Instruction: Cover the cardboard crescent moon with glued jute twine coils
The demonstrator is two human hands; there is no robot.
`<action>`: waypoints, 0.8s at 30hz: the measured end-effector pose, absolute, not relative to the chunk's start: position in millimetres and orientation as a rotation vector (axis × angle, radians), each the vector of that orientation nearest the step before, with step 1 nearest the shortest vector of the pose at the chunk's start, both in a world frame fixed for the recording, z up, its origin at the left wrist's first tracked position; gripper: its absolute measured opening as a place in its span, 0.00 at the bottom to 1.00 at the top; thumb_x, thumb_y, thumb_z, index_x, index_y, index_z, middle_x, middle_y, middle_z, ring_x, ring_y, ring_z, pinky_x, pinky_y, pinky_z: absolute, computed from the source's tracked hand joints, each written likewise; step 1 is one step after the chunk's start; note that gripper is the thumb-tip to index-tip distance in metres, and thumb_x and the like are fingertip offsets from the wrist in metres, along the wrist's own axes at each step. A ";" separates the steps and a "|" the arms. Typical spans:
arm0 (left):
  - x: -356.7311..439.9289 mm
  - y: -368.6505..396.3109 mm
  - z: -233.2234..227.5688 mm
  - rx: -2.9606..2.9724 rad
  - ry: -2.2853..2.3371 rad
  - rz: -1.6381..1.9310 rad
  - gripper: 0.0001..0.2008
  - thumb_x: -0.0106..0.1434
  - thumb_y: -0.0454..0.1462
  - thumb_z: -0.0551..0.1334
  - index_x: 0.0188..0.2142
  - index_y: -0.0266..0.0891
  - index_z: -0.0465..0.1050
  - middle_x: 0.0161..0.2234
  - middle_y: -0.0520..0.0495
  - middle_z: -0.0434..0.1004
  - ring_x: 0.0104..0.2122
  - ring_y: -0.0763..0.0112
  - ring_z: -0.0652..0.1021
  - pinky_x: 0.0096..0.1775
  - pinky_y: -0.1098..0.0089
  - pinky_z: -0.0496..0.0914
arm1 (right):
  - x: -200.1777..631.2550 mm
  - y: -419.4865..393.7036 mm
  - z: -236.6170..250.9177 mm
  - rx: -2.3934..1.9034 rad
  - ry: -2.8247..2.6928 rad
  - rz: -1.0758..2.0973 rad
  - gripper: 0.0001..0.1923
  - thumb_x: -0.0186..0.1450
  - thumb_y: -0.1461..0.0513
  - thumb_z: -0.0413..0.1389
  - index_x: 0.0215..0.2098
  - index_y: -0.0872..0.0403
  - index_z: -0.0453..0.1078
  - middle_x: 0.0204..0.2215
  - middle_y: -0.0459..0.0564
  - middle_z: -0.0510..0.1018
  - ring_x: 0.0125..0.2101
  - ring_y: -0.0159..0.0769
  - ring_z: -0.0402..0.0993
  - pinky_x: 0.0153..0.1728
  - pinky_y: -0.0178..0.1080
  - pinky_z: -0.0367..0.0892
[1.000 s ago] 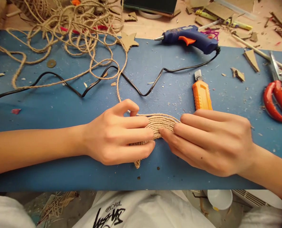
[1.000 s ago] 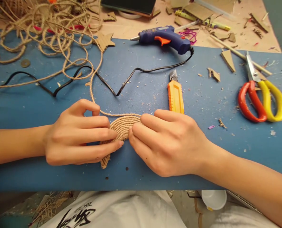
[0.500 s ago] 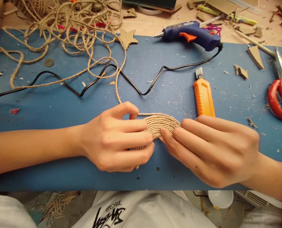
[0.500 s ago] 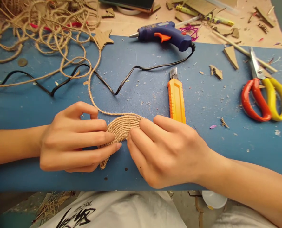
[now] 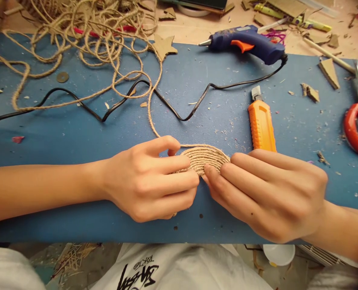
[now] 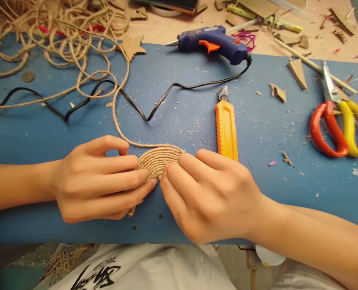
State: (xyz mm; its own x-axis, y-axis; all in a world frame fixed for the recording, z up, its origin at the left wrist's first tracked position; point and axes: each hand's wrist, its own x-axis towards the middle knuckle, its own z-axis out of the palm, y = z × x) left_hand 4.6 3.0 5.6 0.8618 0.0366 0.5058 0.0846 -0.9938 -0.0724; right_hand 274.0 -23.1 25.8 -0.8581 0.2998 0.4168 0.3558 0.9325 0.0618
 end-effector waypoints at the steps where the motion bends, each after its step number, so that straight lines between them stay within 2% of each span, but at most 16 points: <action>1: 4.9 2.7 6.1 -2.943 -0.096 -0.796 0.12 0.73 0.37 0.61 0.34 0.42 0.81 0.32 0.52 0.82 0.30 0.70 0.78 0.37 0.58 0.70 | 274.1 -23.0 25.8 -0.481 -2.678 -0.190 0.11 0.71 0.66 0.66 0.30 0.57 0.75 0.29 0.51 0.79 0.33 0.36 0.71 0.30 0.43 0.62; 6: 6.2 2.5 7.3 -2.934 -0.085 -0.815 0.14 0.74 0.35 0.61 0.32 0.43 0.81 0.31 0.52 0.82 0.30 0.69 0.80 0.35 0.58 0.71 | 274.6 -23.7 26.0 -0.519 -2.672 -0.190 0.13 0.71 0.64 0.66 0.29 0.55 0.73 0.29 0.49 0.80 0.30 0.35 0.70 0.29 0.44 0.60; 12: 6.1 3.0 6.4 -2.951 -0.109 -0.798 0.12 0.74 0.38 0.61 0.35 0.46 0.81 0.34 0.51 0.83 0.30 0.68 0.79 0.36 0.59 0.72 | 274.5 -23.4 25.9 -0.601 -2.700 -0.182 0.09 0.72 0.63 0.64 0.33 0.55 0.75 0.28 0.47 0.79 0.27 0.35 0.67 0.28 0.44 0.58; 17: 5.7 2.3 6.0 -2.979 -0.153 -0.741 0.09 0.73 0.37 0.60 0.41 0.41 0.81 0.36 0.49 0.84 0.32 0.67 0.79 0.39 0.58 0.70 | 272.7 -23.8 24.1 -0.663 -2.699 -0.094 0.08 0.74 0.65 0.61 0.35 0.56 0.76 0.23 0.44 0.73 0.25 0.35 0.62 0.28 0.44 0.59; 24: 5.0 2.9 5.5 -3.023 -0.204 -0.707 0.11 0.72 0.38 0.59 0.44 0.37 0.81 0.38 0.47 0.85 0.33 0.65 0.79 0.40 0.57 0.69 | 272.3 -23.2 21.4 -0.698 -2.705 0.022 0.06 0.75 0.66 0.60 0.39 0.57 0.77 0.25 0.45 0.76 0.26 0.34 0.65 0.29 0.43 0.58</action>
